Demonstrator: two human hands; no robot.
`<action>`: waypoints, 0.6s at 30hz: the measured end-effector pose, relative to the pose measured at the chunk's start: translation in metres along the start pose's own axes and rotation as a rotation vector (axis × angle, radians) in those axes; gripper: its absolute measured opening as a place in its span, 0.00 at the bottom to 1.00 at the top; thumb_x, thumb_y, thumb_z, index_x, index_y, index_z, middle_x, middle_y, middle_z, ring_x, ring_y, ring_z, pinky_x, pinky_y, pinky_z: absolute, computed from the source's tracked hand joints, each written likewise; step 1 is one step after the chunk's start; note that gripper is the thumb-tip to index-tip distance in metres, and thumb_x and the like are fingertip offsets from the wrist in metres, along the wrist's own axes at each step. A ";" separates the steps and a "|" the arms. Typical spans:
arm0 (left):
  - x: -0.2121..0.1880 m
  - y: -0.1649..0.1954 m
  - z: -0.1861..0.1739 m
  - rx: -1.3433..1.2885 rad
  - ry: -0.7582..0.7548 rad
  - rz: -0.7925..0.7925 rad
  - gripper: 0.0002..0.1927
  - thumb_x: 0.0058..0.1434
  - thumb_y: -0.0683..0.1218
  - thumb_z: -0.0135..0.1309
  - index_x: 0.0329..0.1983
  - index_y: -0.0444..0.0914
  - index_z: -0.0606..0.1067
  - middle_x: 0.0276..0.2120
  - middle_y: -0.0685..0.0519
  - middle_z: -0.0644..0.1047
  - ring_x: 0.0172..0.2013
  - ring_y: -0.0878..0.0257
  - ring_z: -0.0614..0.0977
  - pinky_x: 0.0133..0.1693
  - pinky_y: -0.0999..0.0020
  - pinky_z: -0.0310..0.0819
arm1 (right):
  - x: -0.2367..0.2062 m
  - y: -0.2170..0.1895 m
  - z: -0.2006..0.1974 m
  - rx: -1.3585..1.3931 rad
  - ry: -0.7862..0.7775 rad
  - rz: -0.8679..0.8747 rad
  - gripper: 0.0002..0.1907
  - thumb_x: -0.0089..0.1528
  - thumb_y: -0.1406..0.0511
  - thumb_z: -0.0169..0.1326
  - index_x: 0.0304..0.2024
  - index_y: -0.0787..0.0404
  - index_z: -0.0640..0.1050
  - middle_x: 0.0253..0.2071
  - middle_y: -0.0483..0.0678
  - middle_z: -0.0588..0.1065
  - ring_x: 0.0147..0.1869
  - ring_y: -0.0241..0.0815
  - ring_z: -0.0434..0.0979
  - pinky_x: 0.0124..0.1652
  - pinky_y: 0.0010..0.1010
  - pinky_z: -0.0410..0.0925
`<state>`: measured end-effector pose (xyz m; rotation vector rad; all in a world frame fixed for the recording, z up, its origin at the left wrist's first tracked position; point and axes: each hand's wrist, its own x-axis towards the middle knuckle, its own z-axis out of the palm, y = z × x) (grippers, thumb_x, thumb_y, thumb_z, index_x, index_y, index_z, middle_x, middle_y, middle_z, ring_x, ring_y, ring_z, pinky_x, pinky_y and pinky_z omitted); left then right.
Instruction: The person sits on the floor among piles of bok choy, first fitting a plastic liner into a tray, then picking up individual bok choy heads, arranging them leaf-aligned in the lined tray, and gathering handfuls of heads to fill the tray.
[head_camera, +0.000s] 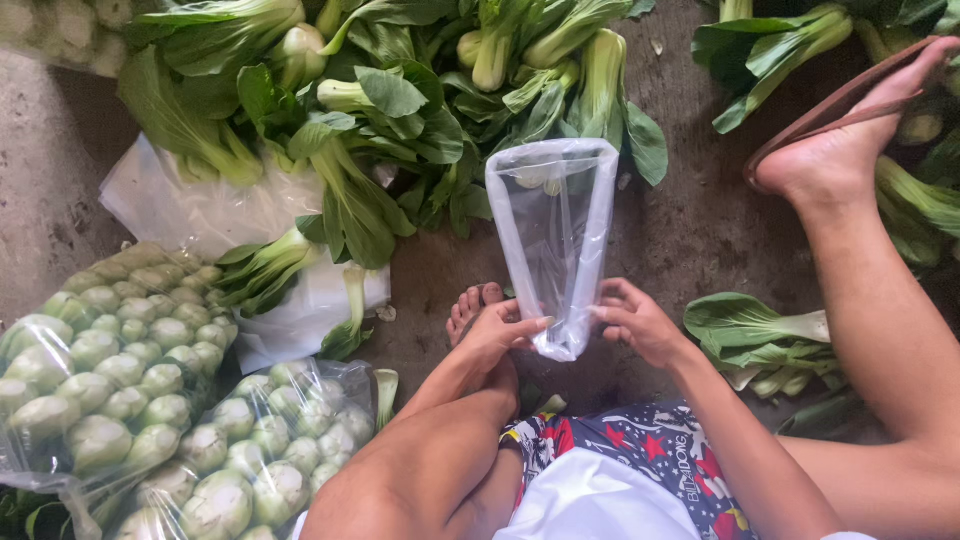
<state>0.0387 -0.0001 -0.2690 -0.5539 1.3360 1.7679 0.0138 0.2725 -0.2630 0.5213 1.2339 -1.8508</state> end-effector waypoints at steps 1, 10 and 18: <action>0.000 0.000 0.001 -0.017 -0.014 -0.004 0.25 0.57 0.50 0.66 0.55 0.33 0.77 0.42 0.51 0.81 0.39 0.65 0.83 0.38 0.72 0.81 | 0.002 -0.002 0.003 -0.025 -0.019 0.047 0.24 0.57 0.66 0.60 0.56 0.51 0.73 0.48 0.50 0.78 0.43 0.35 0.78 0.35 0.24 0.69; -0.003 -0.023 -0.015 0.777 0.313 0.330 0.18 0.52 0.51 0.72 0.35 0.34 0.80 0.25 0.48 0.79 0.30 0.57 0.75 0.32 0.62 0.69 | -0.006 0.009 -0.018 -0.555 0.275 0.066 0.17 0.55 0.64 0.57 0.45 0.66 0.78 0.29 0.44 0.74 0.28 0.31 0.70 0.26 0.26 0.66; -0.008 -0.007 -0.007 0.659 -0.174 -0.214 0.25 0.58 0.63 0.63 0.32 0.34 0.81 0.22 0.54 0.80 0.27 0.61 0.81 0.36 0.63 0.75 | -0.042 0.010 -0.074 -0.931 0.022 0.482 0.17 0.54 0.56 0.64 0.27 0.65 0.84 0.18 0.48 0.74 0.19 0.38 0.69 0.21 0.31 0.59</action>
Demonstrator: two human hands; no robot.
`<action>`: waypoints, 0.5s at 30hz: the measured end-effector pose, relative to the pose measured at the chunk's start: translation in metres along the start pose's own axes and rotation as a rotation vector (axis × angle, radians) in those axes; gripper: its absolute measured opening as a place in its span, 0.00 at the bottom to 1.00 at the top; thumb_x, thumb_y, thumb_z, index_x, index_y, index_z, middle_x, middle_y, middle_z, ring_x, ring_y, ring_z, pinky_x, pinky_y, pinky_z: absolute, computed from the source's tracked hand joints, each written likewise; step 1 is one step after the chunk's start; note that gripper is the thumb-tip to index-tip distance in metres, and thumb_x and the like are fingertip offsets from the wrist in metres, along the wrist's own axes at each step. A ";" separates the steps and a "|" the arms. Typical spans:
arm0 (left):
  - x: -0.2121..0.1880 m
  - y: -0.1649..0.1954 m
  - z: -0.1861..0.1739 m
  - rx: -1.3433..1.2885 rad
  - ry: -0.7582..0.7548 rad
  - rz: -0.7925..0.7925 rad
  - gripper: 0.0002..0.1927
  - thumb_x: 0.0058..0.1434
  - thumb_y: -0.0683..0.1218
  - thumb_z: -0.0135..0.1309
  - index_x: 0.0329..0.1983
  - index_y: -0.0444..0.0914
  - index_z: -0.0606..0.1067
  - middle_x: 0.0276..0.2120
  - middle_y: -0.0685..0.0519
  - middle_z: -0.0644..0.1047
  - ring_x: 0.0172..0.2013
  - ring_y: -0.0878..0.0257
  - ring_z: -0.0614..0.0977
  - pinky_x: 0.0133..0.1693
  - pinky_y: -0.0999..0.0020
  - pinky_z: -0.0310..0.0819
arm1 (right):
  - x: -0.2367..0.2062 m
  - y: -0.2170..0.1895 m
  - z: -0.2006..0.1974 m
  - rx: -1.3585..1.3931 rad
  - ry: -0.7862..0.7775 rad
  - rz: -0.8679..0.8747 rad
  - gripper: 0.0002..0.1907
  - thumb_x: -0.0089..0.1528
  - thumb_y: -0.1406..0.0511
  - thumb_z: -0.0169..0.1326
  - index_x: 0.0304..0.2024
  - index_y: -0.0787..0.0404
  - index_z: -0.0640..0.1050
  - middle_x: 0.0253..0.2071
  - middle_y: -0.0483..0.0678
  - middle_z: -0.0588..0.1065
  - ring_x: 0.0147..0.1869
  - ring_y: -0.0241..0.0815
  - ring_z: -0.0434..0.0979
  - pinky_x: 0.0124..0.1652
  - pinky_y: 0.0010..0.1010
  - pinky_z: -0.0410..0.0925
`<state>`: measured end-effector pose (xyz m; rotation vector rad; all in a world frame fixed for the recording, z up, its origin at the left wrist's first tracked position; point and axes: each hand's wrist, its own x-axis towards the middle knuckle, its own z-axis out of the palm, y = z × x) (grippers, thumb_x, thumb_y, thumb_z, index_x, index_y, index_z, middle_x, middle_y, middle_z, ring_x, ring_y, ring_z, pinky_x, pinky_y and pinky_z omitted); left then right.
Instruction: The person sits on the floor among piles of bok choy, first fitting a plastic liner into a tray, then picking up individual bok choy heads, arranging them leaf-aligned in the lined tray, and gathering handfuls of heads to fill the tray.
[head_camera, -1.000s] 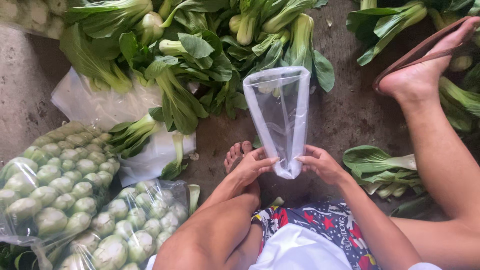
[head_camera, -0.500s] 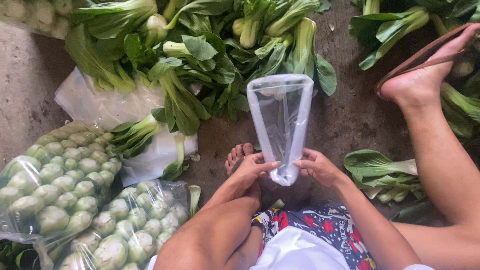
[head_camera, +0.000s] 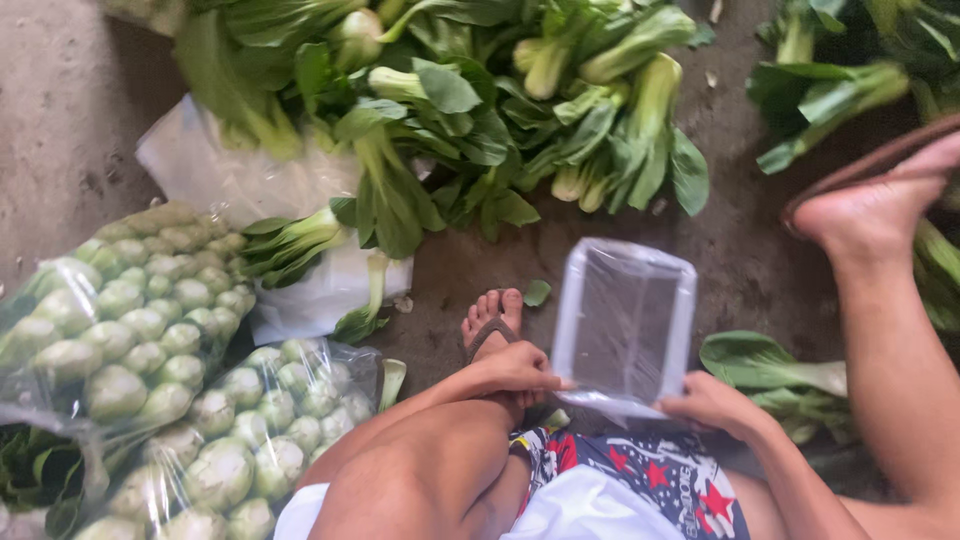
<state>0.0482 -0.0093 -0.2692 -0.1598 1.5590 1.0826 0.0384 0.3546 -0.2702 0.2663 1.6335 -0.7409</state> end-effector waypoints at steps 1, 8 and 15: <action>-0.005 0.004 -0.007 0.088 0.043 0.059 0.26 0.59 0.65 0.62 0.33 0.35 0.82 0.23 0.54 0.81 0.29 0.63 0.82 0.40 0.66 0.74 | -0.002 -0.001 -0.010 -0.137 0.019 0.021 0.19 0.54 0.54 0.65 0.25 0.65 0.84 0.18 0.50 0.74 0.19 0.39 0.69 0.21 0.32 0.59; -0.043 0.030 -0.144 -0.039 1.142 0.446 0.20 0.54 0.56 0.63 0.38 0.35 0.76 0.28 0.47 0.78 0.30 0.56 0.81 0.36 0.60 0.77 | -0.024 -0.069 -0.081 -0.839 0.361 0.166 0.33 0.53 0.39 0.64 0.35 0.62 0.86 0.30 0.52 0.83 0.38 0.50 0.85 0.40 0.39 0.73; -0.077 0.056 -0.295 0.010 1.572 0.431 0.41 0.49 0.58 0.75 0.54 0.30 0.68 0.43 0.38 0.79 0.47 0.42 0.81 0.47 0.53 0.76 | -0.015 -0.228 -0.096 -0.351 0.772 -0.756 0.21 0.63 0.56 0.59 0.55 0.60 0.78 0.46 0.55 0.81 0.52 0.50 0.82 0.50 0.39 0.72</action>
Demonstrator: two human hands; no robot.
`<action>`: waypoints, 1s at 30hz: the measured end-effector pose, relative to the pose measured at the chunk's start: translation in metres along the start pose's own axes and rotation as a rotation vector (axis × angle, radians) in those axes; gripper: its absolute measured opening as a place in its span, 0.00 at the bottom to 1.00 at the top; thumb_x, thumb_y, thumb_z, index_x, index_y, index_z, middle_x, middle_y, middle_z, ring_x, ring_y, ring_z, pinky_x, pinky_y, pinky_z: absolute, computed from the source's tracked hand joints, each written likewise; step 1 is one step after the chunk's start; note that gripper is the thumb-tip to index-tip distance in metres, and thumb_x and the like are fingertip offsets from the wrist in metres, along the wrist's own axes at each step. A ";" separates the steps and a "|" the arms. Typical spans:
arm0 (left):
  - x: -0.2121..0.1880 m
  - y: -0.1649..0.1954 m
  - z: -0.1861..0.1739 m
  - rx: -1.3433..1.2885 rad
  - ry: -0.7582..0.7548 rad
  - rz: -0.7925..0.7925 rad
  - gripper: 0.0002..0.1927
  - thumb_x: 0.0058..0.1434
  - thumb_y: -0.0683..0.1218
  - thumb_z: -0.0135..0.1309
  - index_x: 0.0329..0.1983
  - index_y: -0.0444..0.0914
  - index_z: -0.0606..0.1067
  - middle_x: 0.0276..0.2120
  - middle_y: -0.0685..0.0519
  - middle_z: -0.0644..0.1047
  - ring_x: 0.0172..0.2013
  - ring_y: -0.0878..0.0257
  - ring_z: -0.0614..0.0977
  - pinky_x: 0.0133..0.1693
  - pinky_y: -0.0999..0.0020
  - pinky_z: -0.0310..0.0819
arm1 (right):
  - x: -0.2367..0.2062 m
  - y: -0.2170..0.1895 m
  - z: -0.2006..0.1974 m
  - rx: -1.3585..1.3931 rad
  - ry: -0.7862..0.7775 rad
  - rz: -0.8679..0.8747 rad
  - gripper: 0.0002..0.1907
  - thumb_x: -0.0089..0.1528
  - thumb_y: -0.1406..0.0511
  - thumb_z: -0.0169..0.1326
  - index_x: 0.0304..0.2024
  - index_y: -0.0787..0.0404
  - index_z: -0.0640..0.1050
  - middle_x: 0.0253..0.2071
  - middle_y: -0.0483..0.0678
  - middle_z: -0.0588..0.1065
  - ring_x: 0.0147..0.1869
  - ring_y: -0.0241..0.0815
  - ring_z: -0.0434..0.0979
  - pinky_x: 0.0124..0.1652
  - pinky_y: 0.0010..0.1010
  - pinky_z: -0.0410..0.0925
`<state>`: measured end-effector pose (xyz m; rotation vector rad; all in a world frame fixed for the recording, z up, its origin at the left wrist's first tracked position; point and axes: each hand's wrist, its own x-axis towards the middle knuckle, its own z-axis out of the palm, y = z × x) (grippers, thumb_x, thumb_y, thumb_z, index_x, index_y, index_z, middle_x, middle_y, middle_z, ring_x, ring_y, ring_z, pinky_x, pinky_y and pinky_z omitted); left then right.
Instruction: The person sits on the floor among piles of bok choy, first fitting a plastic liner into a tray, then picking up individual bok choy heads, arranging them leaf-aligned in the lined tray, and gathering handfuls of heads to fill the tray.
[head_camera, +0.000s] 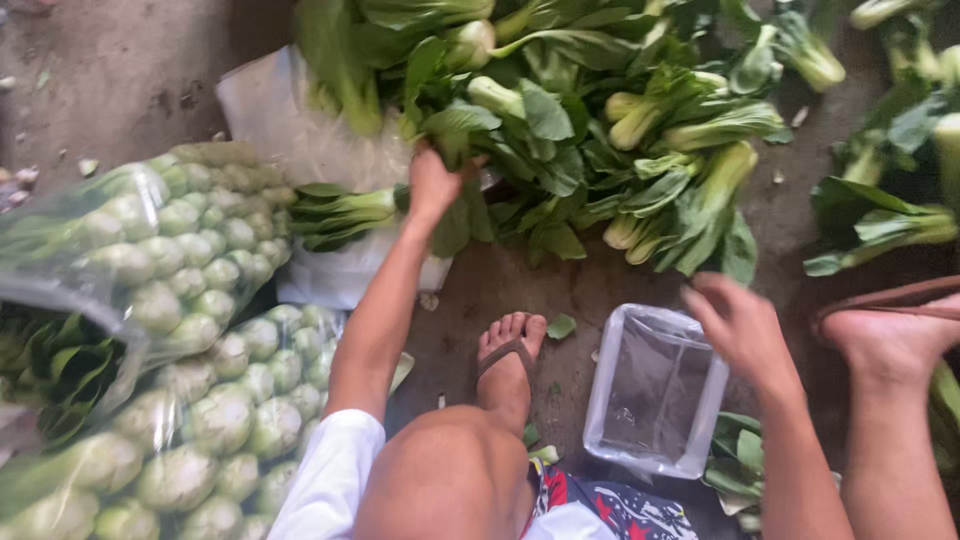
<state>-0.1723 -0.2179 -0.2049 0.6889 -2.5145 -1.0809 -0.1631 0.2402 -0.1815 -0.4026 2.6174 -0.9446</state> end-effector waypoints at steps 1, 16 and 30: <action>0.005 0.002 0.000 -0.019 -0.009 -0.019 0.40 0.48 0.58 0.74 0.54 0.30 0.69 0.44 0.38 0.80 0.47 0.43 0.82 0.47 0.54 0.76 | 0.023 -0.008 -0.003 0.063 0.086 -0.042 0.19 0.66 0.59 0.58 0.55 0.61 0.78 0.47 0.54 0.81 0.53 0.48 0.82 0.52 0.38 0.71; -0.113 -0.016 0.003 -1.425 -0.716 -0.604 0.33 0.59 0.55 0.64 0.64 0.38 0.68 0.42 0.54 0.75 0.41 0.64 0.79 0.43 0.65 0.78 | 0.139 0.006 -0.004 0.585 0.333 0.397 0.37 0.57 0.60 0.67 0.65 0.66 0.69 0.54 0.52 0.75 0.54 0.41 0.76 0.52 0.31 0.70; -0.138 0.015 0.026 -1.629 -0.858 -0.646 0.43 0.55 0.54 0.61 0.73 0.45 0.58 0.64 0.48 0.72 0.61 0.56 0.77 0.61 0.56 0.72 | 0.053 -0.080 0.017 0.542 -0.102 0.438 0.33 0.52 0.59 0.60 0.61 0.55 0.71 0.49 0.48 0.77 0.47 0.42 0.80 0.47 0.33 0.74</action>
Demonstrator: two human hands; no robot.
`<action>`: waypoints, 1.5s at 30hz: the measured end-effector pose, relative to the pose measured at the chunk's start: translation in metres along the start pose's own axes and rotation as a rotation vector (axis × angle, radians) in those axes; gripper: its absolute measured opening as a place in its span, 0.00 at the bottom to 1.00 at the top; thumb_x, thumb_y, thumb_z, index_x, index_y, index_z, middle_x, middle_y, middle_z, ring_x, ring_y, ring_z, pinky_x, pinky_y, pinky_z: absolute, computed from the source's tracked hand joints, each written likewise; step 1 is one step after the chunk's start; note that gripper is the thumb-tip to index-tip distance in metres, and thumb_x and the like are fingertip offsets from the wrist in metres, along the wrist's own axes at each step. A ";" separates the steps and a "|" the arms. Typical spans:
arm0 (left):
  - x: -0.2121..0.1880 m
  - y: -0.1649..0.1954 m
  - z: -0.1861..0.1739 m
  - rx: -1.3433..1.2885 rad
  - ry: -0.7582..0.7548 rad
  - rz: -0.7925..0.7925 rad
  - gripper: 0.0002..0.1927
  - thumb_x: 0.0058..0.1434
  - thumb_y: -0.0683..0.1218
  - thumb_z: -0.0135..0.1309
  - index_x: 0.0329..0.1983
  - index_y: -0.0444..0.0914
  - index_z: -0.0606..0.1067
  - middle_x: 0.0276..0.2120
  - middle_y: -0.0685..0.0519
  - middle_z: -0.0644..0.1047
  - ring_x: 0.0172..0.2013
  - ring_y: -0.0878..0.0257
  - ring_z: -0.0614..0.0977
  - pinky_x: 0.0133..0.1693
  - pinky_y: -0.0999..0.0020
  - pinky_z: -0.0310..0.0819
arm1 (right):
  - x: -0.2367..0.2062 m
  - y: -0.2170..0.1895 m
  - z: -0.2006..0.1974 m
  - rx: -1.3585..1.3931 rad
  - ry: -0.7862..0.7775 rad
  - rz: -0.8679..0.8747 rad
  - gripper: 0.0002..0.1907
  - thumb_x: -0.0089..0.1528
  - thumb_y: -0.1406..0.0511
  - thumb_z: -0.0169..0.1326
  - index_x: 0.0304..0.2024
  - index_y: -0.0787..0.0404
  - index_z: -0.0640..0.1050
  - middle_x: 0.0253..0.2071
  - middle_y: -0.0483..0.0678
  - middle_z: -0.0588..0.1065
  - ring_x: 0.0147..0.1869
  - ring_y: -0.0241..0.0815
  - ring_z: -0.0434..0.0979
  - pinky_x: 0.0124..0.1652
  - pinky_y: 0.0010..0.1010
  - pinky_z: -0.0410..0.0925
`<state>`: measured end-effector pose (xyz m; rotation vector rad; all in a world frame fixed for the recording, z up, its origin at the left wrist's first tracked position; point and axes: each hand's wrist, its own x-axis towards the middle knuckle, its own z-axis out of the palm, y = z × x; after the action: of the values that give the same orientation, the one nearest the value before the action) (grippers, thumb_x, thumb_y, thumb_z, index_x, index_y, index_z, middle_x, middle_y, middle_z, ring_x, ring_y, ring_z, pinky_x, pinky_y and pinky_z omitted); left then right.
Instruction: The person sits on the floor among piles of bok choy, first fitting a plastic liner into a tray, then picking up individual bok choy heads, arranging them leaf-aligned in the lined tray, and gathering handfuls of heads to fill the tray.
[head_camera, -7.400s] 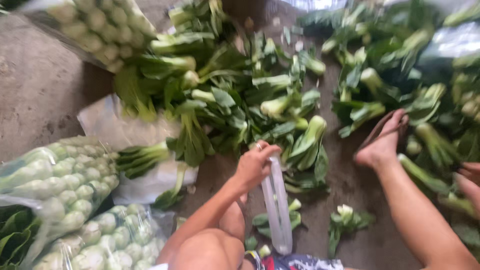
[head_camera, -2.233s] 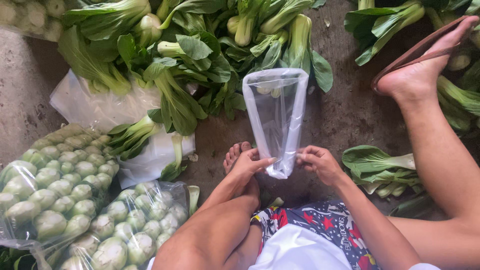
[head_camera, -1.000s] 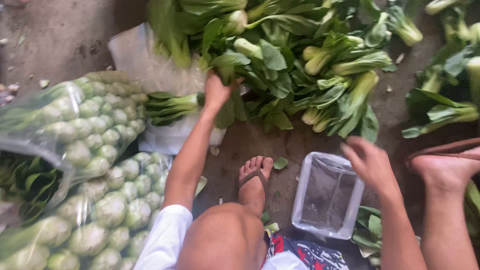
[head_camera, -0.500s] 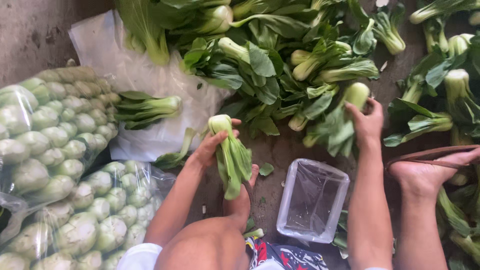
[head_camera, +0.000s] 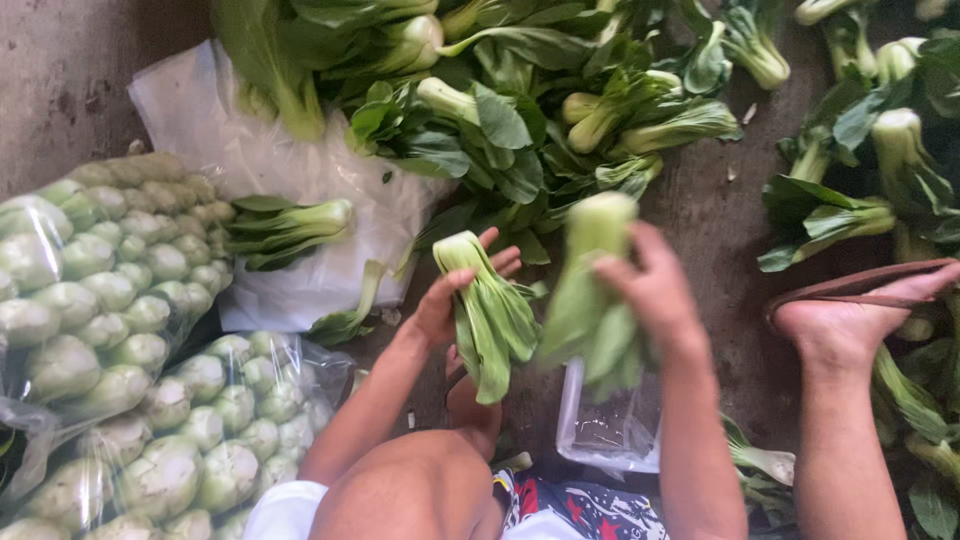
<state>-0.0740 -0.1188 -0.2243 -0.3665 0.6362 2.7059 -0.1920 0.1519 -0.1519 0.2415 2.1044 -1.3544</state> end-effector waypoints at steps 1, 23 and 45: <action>-0.002 -0.010 0.004 -0.041 -0.009 -0.036 0.44 0.55 0.55 0.60 0.74 0.46 0.58 0.65 0.49 0.72 0.61 0.55 0.77 0.61 0.56 0.72 | -0.007 0.003 0.018 -0.045 -0.149 -0.247 0.32 0.57 0.59 0.60 0.63 0.59 0.71 0.53 0.49 0.76 0.53 0.42 0.77 0.51 0.33 0.71; 0.007 0.071 -0.040 0.074 0.616 0.484 0.17 0.73 0.60 0.50 0.48 0.43 0.74 0.40 0.56 0.78 0.42 0.60 0.80 0.42 0.62 0.75 | 0.103 0.000 -0.016 0.924 0.289 -0.384 0.27 0.60 0.74 0.62 0.59 0.59 0.68 0.53 0.49 0.75 0.55 0.43 0.79 0.54 0.33 0.75; -0.014 -0.022 0.050 1.634 -0.113 0.847 0.27 0.56 0.39 0.63 0.61 0.42 0.77 0.60 0.48 0.77 0.50 0.55 0.80 0.51 0.64 0.78 | 0.000 0.074 0.035 0.002 0.111 -0.081 0.20 0.63 0.60 0.55 0.55 0.64 0.73 0.44 0.54 0.79 0.48 0.46 0.79 0.46 0.37 0.71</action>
<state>-0.0619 -0.0807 -0.1851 0.5871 2.9335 1.6821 -0.1440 0.1558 -0.2185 0.2393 2.2258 -1.4190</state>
